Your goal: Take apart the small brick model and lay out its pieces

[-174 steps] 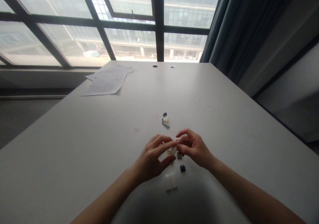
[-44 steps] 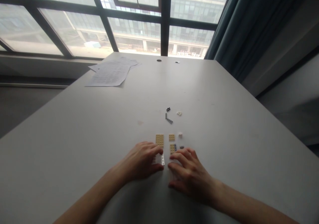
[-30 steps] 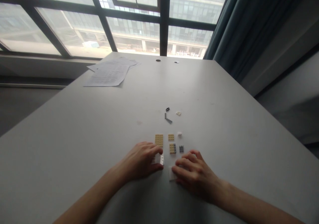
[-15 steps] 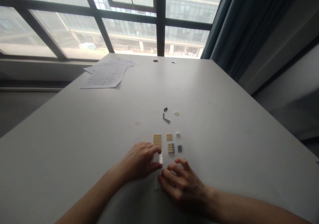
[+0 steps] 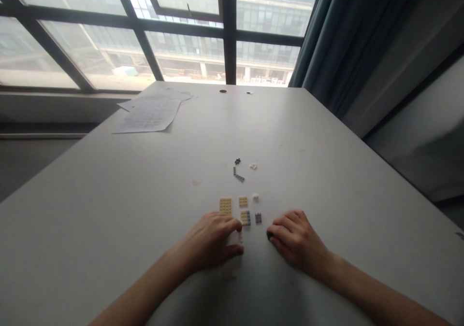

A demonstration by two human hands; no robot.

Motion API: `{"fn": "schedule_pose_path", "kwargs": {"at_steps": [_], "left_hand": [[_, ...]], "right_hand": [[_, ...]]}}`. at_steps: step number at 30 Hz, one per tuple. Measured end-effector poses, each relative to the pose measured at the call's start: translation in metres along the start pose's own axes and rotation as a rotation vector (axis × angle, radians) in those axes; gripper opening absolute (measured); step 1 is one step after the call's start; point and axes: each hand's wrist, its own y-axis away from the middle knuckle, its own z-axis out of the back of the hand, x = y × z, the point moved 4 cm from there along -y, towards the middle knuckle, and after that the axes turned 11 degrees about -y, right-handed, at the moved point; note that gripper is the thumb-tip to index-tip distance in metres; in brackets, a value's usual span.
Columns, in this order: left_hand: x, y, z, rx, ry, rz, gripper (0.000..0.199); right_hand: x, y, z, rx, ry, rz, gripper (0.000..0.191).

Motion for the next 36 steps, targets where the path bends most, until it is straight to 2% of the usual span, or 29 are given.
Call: {"fn": "schedule_pose_path", "kwargs": {"at_steps": [6,12,15,19,21,23,28,32,36], "left_hand": [[-0.019,-0.012,0.002,0.049,-0.07,-0.031,0.027],[-0.037,-0.019,0.0,-0.01,-0.096,-0.048,0.029],[-0.02,-0.013,0.007,-0.148,-0.079,-0.036,0.031],[0.03,0.002,0.019,-0.412,-0.052,0.105,0.026],[0.05,0.005,0.018,-0.452,-0.017,0.112,0.036],[0.06,0.005,0.013,-0.443,0.024,0.083,0.041],[0.056,-0.004,0.0,-0.407,0.066,-0.015,0.039],[0.05,-0.007,-0.001,-0.396,0.066,-0.042,0.027],[0.049,-0.009,0.003,-0.417,0.054,-0.058,0.015]], "right_hand": [[-0.016,-0.004,0.009,-0.007,0.023,-0.088,0.009],[-0.019,-0.006,0.01,0.015,0.03,-0.123,0.01],[-0.023,-0.011,0.011,0.001,0.015,-0.151,0.014],[-0.029,-0.033,0.011,-0.012,-0.035,-0.146,0.024],[-0.029,-0.051,0.007,0.019,-0.075,-0.094,0.026],[-0.029,-0.069,0.0,0.056,-0.12,-0.041,0.024],[-0.028,-0.1,-0.017,0.143,-0.147,0.059,0.015],[-0.025,-0.108,-0.023,0.185,-0.125,0.133,0.01],[-0.024,-0.111,-0.028,0.202,-0.154,0.152,0.012]]}}
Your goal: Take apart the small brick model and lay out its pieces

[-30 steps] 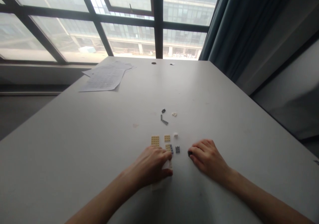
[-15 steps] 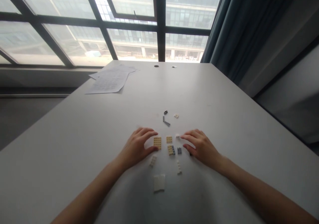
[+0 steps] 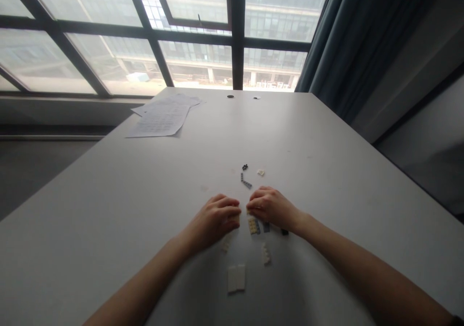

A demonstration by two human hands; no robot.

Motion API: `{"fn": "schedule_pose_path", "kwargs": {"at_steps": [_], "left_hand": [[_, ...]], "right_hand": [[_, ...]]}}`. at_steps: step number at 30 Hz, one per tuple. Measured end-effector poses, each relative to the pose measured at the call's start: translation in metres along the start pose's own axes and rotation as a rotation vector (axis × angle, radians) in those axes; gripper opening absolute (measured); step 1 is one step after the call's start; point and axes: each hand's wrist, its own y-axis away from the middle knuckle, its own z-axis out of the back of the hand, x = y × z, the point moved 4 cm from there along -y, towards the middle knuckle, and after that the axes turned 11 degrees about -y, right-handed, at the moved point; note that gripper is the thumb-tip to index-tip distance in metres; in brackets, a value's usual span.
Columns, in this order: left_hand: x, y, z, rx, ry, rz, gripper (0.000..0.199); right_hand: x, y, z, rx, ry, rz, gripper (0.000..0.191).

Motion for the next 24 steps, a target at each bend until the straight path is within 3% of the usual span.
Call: {"fn": "schedule_pose_path", "kwargs": {"at_steps": [13,17,20,24], "left_hand": [[0.023,-0.012,0.0,-0.008,0.004,-0.011,0.017],[0.022,-0.007,0.005,-0.053,-0.011,0.042,0.026],[0.013,0.002,0.018,-0.086,0.001,0.057,0.029],[-0.004,0.021,0.026,0.049,0.105,0.004,0.033]], "right_hand": [[-0.014,-0.013,-0.002,-0.081,-0.11,-0.104,0.013],[-0.018,0.002,0.015,-0.194,-0.213,-0.239,0.019],[-0.021,0.021,0.022,-0.154,-0.221,-0.296,0.024],[-0.025,0.038,0.02,-0.093,-0.187,-0.292,0.024]]}}
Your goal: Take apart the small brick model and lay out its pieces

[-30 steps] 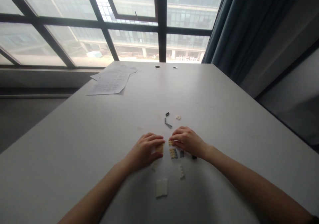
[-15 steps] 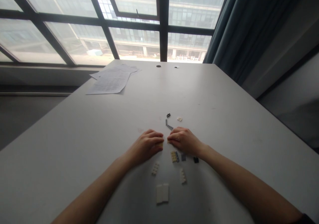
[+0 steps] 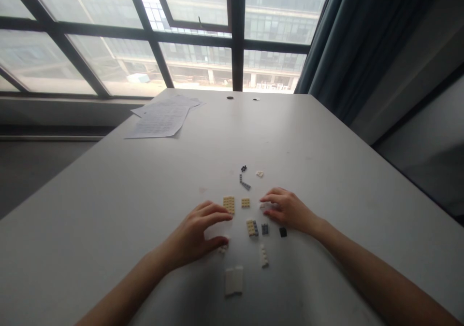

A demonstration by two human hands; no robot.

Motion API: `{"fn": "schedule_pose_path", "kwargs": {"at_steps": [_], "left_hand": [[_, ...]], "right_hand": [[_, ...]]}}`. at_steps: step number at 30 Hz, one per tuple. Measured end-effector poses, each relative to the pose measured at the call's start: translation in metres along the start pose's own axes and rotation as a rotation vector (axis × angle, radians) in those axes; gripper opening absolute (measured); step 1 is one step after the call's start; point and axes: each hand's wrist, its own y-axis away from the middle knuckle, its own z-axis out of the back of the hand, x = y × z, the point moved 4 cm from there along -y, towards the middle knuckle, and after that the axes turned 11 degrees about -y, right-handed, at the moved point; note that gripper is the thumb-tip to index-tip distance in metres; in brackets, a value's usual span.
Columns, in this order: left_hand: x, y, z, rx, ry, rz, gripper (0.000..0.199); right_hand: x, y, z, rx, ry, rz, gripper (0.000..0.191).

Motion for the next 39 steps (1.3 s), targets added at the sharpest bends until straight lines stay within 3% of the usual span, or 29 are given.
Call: {"fn": "schedule_pose_path", "kwargs": {"at_steps": [5,12,16,19,23,27,32,39], "left_hand": [[-0.01,0.02,-0.009,0.141,0.032,-0.015,0.026],[-0.011,0.02,-0.02,0.068,-0.027,-0.027,0.013],[-0.008,0.013,-0.022,0.003,-0.085,-0.003,0.012],[-0.007,0.009,-0.022,-0.031,-0.128,0.015,0.011],[-0.004,0.01,-0.022,-0.049,-0.143,0.04,0.01],[-0.002,0.014,-0.021,-0.064,-0.154,0.059,0.011],[-0.001,0.015,-0.019,-0.071,-0.126,0.072,0.014],[0.0,0.014,-0.018,-0.114,-0.105,0.079,0.017]], "right_hand": [[-0.005,-0.004,-0.006,-0.055,0.03,0.031,0.013],[-0.01,-0.018,-0.003,-0.129,0.076,-0.015,0.009],[-0.006,-0.012,0.0,-0.2,0.073,-0.028,0.016],[0.007,0.002,-0.005,-0.137,0.016,0.046,0.03],[0.028,0.017,-0.019,0.049,-0.03,0.167,0.048],[0.035,0.015,-0.031,0.159,-0.023,0.194,0.047],[0.032,0.007,-0.037,0.171,-0.017,0.161,0.037],[0.041,-0.002,-0.046,0.128,0.029,0.128,0.039]]}}
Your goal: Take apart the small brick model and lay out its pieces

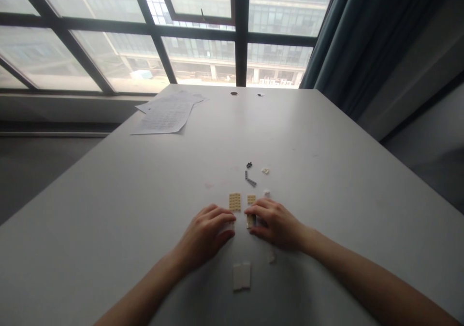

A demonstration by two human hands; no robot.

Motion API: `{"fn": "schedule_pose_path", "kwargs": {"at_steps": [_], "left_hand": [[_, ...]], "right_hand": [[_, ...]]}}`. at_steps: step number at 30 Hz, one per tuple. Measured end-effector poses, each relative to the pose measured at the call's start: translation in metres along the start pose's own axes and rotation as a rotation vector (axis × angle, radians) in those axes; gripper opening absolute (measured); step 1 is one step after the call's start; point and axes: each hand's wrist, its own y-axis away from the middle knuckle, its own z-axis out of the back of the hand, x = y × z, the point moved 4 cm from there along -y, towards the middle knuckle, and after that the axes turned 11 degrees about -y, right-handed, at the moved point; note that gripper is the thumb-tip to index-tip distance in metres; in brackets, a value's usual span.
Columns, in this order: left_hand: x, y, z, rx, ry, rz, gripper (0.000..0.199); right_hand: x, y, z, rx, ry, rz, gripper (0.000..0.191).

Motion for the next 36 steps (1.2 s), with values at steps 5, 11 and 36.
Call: {"fn": "schedule_pose_path", "kwargs": {"at_steps": [5,11,36], "left_hand": [[0.0,0.002,0.0,0.013,-0.015,0.0,0.017],[-0.011,-0.004,0.006,-0.053,-0.044,-0.027,0.016],[-0.032,-0.043,-0.02,0.008,-0.051,-0.07,0.013]], "right_hand": [[0.001,0.006,0.015,-0.052,0.025,0.032,0.048],[-0.016,0.04,0.034,-0.053,0.01,-0.077,0.034],[-0.01,0.033,0.015,-0.096,0.045,-0.146,0.017]]}}
